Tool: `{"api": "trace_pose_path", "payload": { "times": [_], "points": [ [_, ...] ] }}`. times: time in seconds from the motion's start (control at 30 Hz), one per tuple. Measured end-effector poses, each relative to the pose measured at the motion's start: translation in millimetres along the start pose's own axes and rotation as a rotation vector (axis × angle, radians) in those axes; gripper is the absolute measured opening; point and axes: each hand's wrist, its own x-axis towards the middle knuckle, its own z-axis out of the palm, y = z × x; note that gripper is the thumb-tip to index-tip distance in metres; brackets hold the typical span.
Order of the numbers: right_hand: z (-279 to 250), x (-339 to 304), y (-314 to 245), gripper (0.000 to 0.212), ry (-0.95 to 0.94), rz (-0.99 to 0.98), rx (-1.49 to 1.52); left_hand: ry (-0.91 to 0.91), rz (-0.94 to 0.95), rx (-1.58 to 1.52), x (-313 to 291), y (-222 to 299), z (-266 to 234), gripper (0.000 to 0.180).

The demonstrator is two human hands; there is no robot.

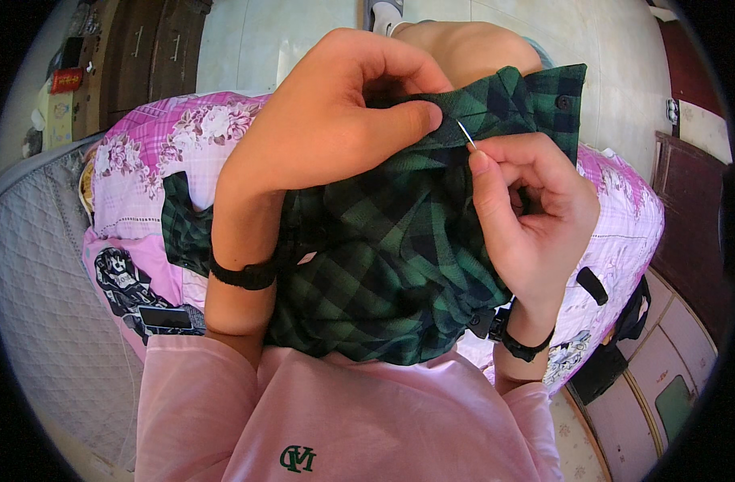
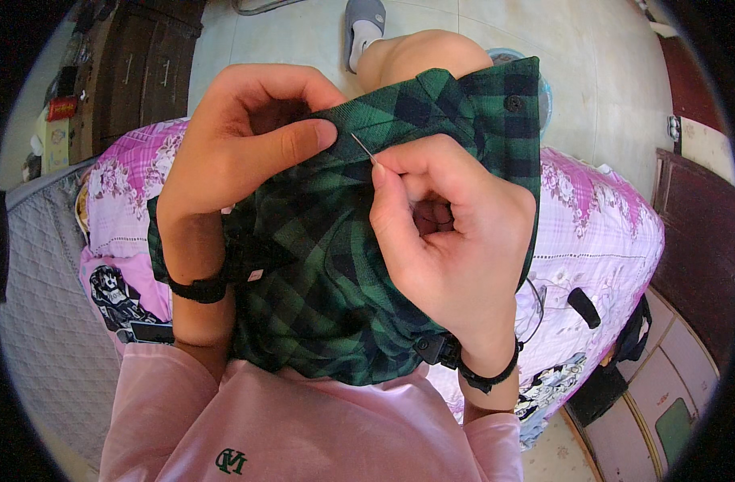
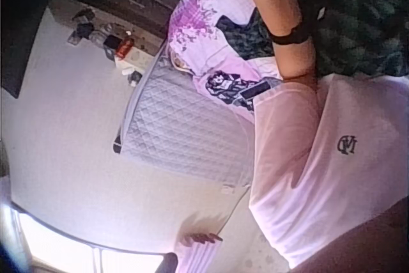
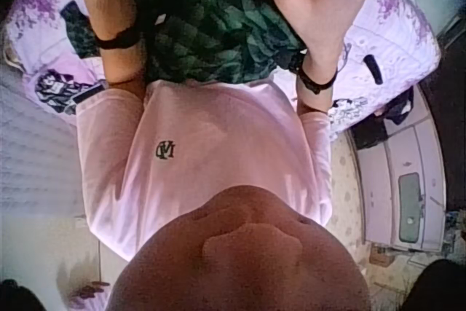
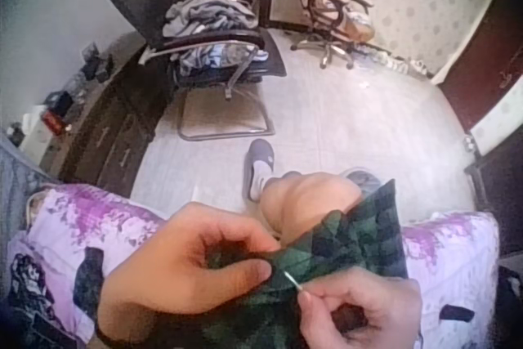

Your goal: Sewing a button onto a green plaid garment using a needle and thread while sitting on a bed.

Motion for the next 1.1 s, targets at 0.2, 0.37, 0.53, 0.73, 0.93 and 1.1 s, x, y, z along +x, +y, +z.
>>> {"api": "trace_pose_path", "payload": {
  "times": [0.2,0.37,0.53,0.73,0.93,1.1],
  "points": [
    [1.1,0.5,0.3,0.004,0.010,-0.004,-0.004,-0.001,0.020,-0.009,0.5,0.4,0.4,0.014],
    [2.3,0.8,1.0,0.005,0.020,-0.003,0.017,0.020,0.021,0.041,-0.7,1.3,1.1,0.015],
    [2.1,1.0,1.8,0.005,0.017,0.001,0.018,0.022,0.015,0.023,-1.2,1.3,1.2,0.015],
    [0.0,-0.2,-1.3,0.003,-0.052,0.069,-0.020,0.025,0.043,0.062,-1.7,1.5,1.3,0.015],
    [3.8,2.5,0.9,0.006,0.020,0.008,-0.023,0.059,0.026,0.121,-3.0,4.3,3.1,0.014],
    [5.2,1.9,0.0,0.005,0.027,0.047,0.023,0.077,0.016,0.125,-2.7,2.1,3.4,0.013]
  ]
}}
